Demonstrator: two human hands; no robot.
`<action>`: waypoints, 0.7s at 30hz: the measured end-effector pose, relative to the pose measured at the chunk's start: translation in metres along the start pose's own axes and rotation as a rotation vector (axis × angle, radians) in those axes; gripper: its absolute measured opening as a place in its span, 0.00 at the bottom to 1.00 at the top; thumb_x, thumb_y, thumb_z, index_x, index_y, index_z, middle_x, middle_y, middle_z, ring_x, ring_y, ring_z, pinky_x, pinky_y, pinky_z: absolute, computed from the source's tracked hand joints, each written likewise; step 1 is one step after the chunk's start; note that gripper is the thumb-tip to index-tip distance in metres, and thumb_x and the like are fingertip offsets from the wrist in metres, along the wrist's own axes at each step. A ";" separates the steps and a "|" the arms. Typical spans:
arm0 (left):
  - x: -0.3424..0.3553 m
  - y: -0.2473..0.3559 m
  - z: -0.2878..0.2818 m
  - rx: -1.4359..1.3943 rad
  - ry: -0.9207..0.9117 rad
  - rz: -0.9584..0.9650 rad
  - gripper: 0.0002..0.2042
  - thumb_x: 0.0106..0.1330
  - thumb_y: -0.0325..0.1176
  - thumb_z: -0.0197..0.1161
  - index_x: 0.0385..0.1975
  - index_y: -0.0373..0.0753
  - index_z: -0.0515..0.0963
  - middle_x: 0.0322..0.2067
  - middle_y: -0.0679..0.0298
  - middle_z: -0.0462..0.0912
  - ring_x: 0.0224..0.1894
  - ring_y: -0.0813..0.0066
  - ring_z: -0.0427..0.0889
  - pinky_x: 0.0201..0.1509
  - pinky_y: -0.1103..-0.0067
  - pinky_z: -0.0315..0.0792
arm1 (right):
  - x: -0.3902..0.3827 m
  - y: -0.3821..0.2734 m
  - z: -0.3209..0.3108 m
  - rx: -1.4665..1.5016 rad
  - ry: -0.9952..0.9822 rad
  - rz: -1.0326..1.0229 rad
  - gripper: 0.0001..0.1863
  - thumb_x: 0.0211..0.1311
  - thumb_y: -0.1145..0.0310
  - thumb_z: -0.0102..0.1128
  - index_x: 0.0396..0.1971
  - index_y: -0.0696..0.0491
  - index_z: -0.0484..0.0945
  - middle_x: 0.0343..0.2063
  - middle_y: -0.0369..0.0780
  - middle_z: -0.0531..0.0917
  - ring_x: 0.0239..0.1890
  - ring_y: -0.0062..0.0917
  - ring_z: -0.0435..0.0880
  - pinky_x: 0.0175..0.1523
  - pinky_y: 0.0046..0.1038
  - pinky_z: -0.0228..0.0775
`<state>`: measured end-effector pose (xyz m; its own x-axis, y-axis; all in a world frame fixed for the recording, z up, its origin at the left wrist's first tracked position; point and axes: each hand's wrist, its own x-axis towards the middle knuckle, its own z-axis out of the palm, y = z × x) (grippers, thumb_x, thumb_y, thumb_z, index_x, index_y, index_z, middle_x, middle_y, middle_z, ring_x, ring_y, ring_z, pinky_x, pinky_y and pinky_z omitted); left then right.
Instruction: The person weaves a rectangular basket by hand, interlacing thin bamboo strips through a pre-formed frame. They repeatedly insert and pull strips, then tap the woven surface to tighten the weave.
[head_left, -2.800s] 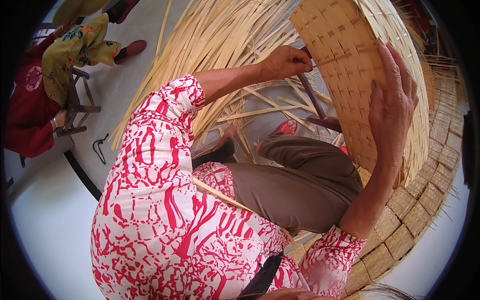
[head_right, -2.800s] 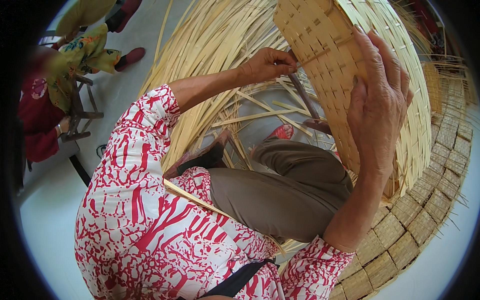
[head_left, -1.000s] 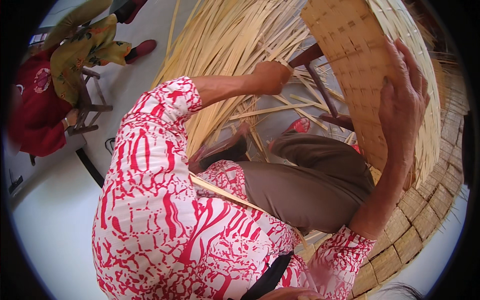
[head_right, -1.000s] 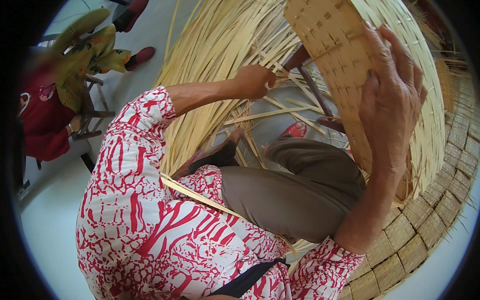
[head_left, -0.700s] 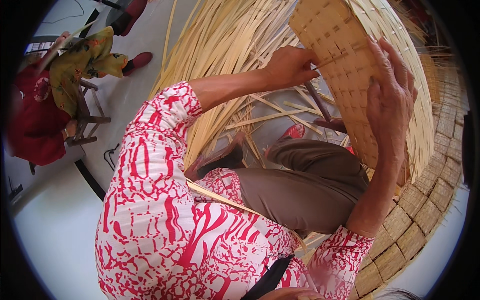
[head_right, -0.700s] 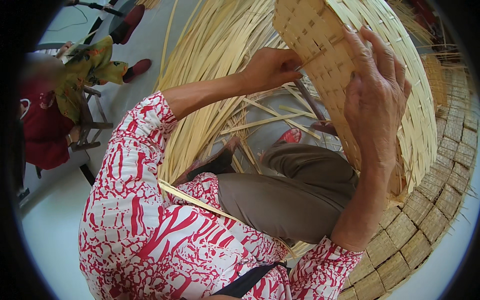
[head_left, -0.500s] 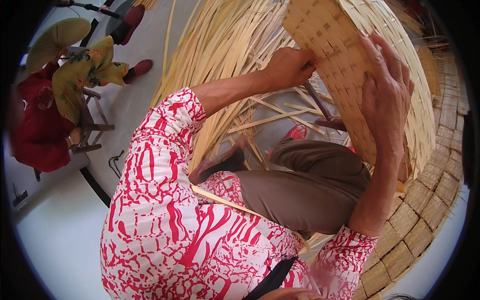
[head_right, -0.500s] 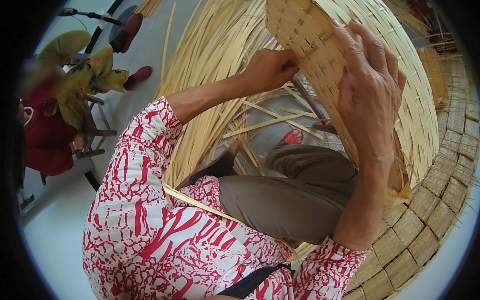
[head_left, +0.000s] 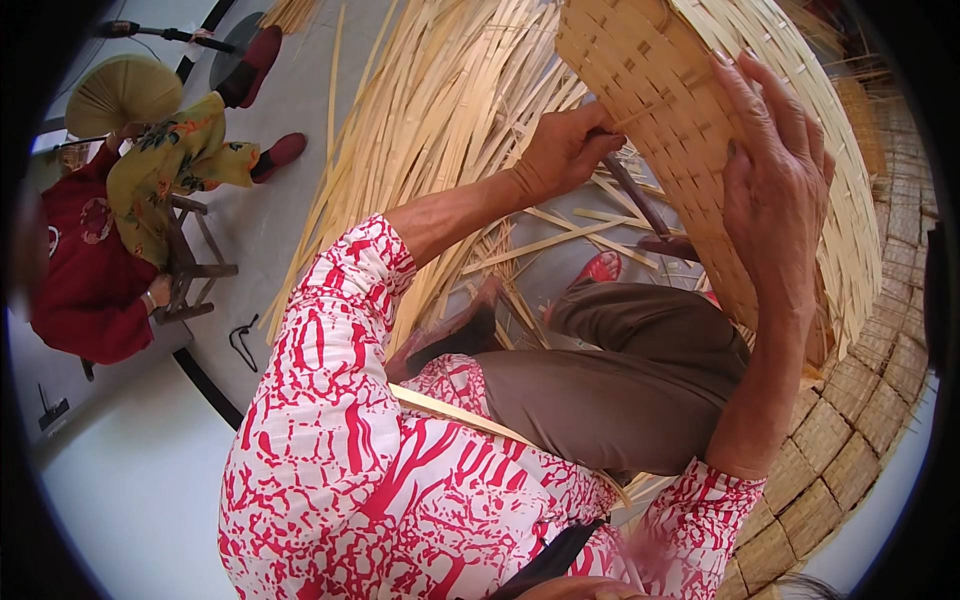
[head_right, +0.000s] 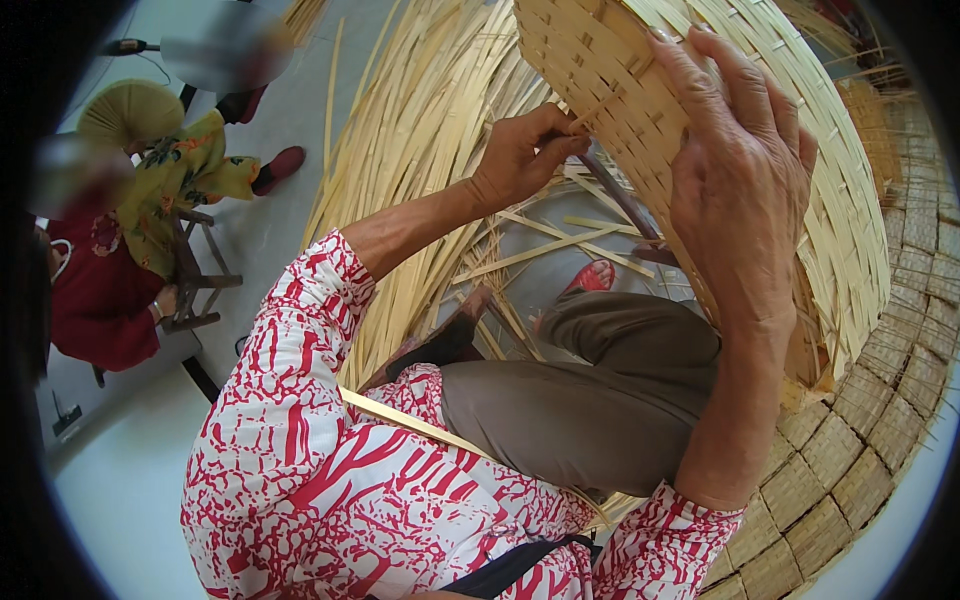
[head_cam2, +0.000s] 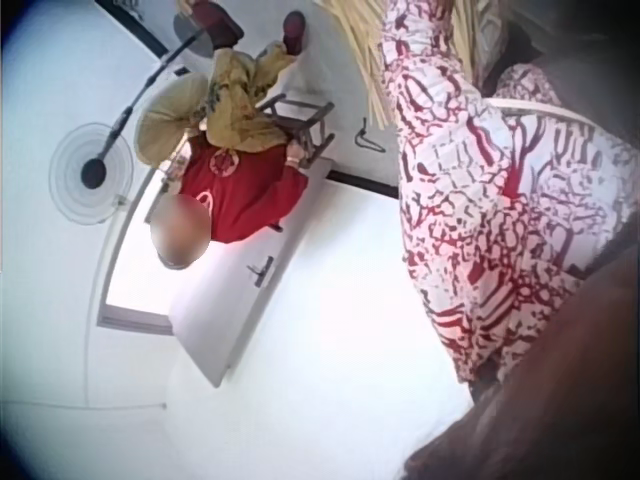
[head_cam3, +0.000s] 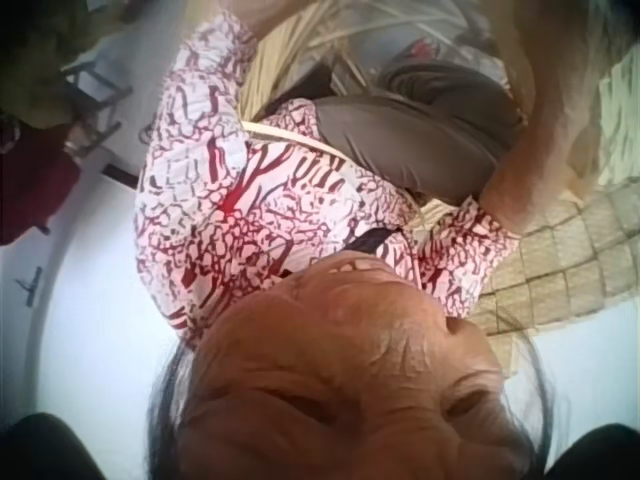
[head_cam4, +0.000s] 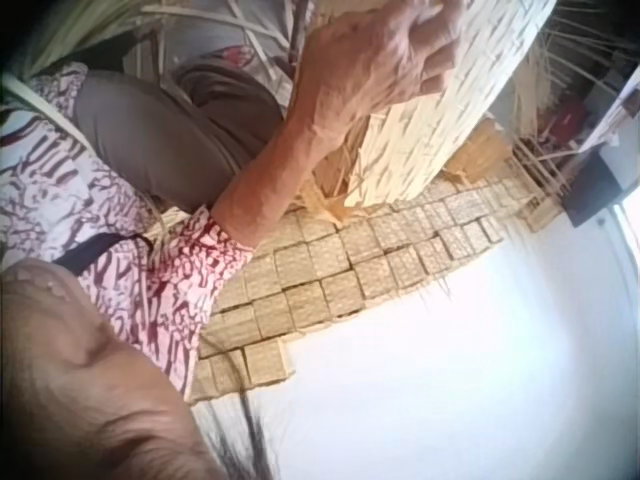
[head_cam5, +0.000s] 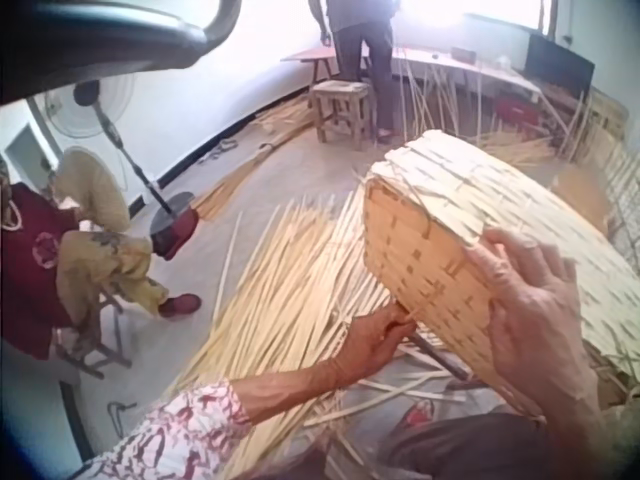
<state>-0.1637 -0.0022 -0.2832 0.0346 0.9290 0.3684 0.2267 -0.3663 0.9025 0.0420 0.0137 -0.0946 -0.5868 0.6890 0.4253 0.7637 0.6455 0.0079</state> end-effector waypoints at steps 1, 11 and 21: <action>0.000 0.000 0.000 -0.008 0.005 0.005 0.07 0.69 0.29 0.69 0.37 0.35 0.78 0.28 0.63 0.86 0.30 0.84 0.80 0.34 0.82 0.75 | -0.001 0.000 0.001 0.005 0.004 0.001 0.36 0.56 0.82 0.53 0.65 0.38 0.75 0.64 0.33 0.76 0.65 0.34 0.73 0.68 0.41 0.61; 0.015 -0.020 0.008 0.124 0.025 0.126 0.06 0.69 0.28 0.68 0.40 0.35 0.80 0.30 0.60 0.87 0.31 0.78 0.85 0.36 0.78 0.78 | 0.001 0.000 -0.001 -0.020 -0.042 0.032 0.36 0.59 0.82 0.51 0.67 0.38 0.74 0.66 0.32 0.75 0.67 0.30 0.72 0.69 0.36 0.58; 0.030 -0.020 0.008 0.053 0.040 -0.066 0.17 0.52 0.43 0.81 0.24 0.40 0.80 0.22 0.63 0.84 0.26 0.67 0.85 0.31 0.74 0.76 | -0.009 0.008 0.001 -0.122 -0.078 0.026 0.34 0.62 0.77 0.47 0.71 0.45 0.69 0.70 0.38 0.70 0.71 0.36 0.67 0.72 0.40 0.56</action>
<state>-0.1597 0.0338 -0.2917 -0.0211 0.9477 0.3185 0.2788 -0.3004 0.9122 0.0528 0.0133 -0.0995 -0.5819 0.7315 0.3555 0.8032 0.5856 0.1098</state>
